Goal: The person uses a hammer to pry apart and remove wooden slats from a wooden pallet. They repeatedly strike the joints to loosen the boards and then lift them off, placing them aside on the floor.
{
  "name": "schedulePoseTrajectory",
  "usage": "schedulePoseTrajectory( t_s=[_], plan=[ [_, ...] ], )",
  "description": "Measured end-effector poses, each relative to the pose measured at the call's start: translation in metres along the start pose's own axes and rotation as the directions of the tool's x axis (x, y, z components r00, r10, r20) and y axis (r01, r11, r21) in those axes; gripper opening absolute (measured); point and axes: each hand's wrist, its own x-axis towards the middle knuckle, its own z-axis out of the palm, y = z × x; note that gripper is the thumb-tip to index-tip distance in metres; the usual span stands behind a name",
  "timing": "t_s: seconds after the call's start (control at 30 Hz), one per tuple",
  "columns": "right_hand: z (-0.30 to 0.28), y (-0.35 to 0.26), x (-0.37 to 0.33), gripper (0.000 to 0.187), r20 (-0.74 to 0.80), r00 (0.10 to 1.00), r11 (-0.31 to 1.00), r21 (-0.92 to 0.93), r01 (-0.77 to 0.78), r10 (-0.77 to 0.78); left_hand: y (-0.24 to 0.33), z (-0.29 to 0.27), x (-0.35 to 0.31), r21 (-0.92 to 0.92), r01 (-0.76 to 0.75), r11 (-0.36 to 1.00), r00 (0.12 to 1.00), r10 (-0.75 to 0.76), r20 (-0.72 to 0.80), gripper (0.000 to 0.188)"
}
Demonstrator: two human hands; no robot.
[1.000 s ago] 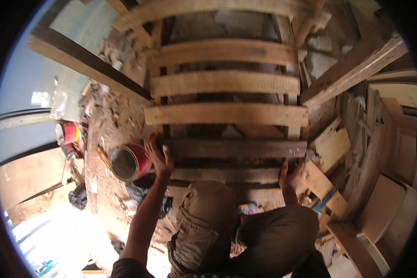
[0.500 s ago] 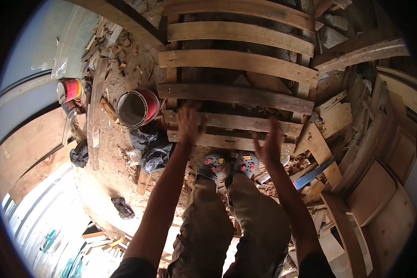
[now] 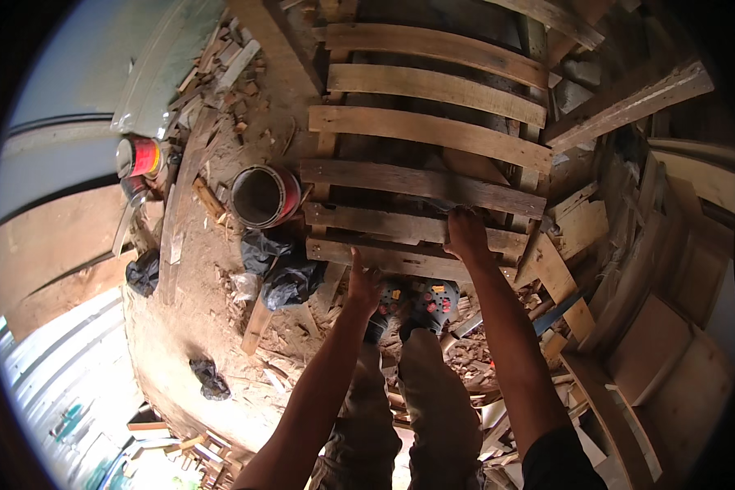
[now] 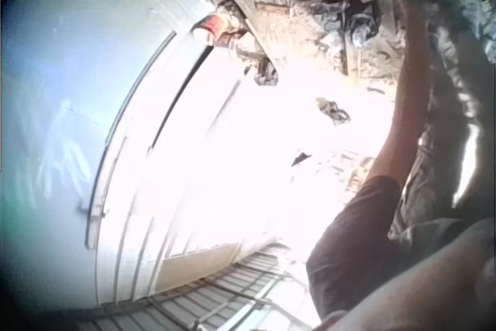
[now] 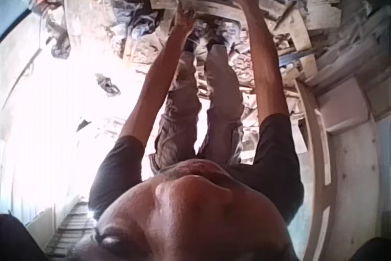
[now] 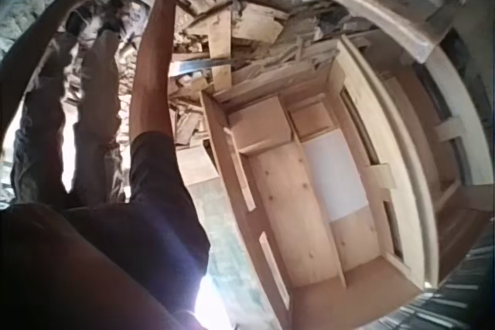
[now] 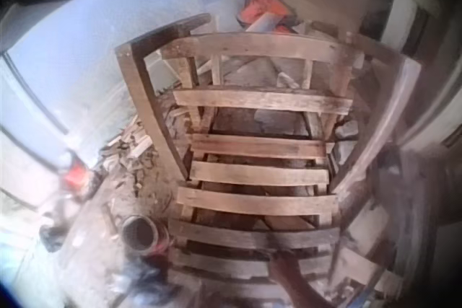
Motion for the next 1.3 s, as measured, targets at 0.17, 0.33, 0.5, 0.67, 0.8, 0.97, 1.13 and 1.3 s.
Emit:
schedulePoseTrajectory(
  t_s=[0.17, 0.33, 0.5, 0.67, 0.8, 0.97, 1.13, 1.3],
  plan=[
    [-0.058, -0.039, -0.031, 0.080, 0.007, 1.000, 0.995, 0.098, 0.016, -0.017, 0.033, 0.018, -0.061, -0.062, 0.029, 0.998, 0.979, -0.040, -0.199, 0.077],
    [-0.142, -0.075, -0.053, 0.085, 0.101, 0.994, 0.986, 0.166, 0.025, -0.043, 0.054, 0.005, -0.100, -0.058, -0.275, 0.960, 0.961, 0.276, 0.006, 0.074],
    [-0.235, -0.070, -0.075, 0.081, 0.210, 0.978, 0.967, 0.248, -0.066, 0.013, 0.104, 0.067, -0.181, 0.087, -0.359, 0.929, 0.933, 0.360, -0.003, 0.076],
    [-0.334, -0.053, -0.112, 0.073, 0.181, 0.982, 0.946, 0.324, -0.018, -0.043, 0.149, 0.150, -0.291, -0.043, -0.282, 0.958, 0.946, 0.270, -0.179, 0.071],
    [-0.443, -0.046, -0.154, 0.074, 0.163, 0.982, 0.927, 0.374, 0.027, -0.094, 0.188, 0.200, -0.376, -0.012, -0.335, 0.942, 0.918, 0.323, -0.231, 0.059],
    [-0.522, -0.030, -0.184, 0.083, 0.046, 0.970, 0.869, 0.456, 0.194, -0.240, 0.226, 0.230, -0.413, -0.047, -0.485, 0.873, 0.872, 0.478, -0.108, 0.048],
    [-0.578, -0.009, -0.265, 0.092, -0.326, 0.911, 0.845, 0.384, 0.372, -0.253, 0.249, 0.295, -0.463, 0.040, -0.543, 0.839, 0.810, 0.536, -0.237, 0.059],
    [-0.542, -0.013, -0.316, 0.095, -0.545, 0.820, 0.977, 0.010, 0.215, -0.175, 0.281, 0.354, -0.481, 0.190, -0.539, 0.821, 0.800, 0.569, -0.188, 0.064]
  ],
)
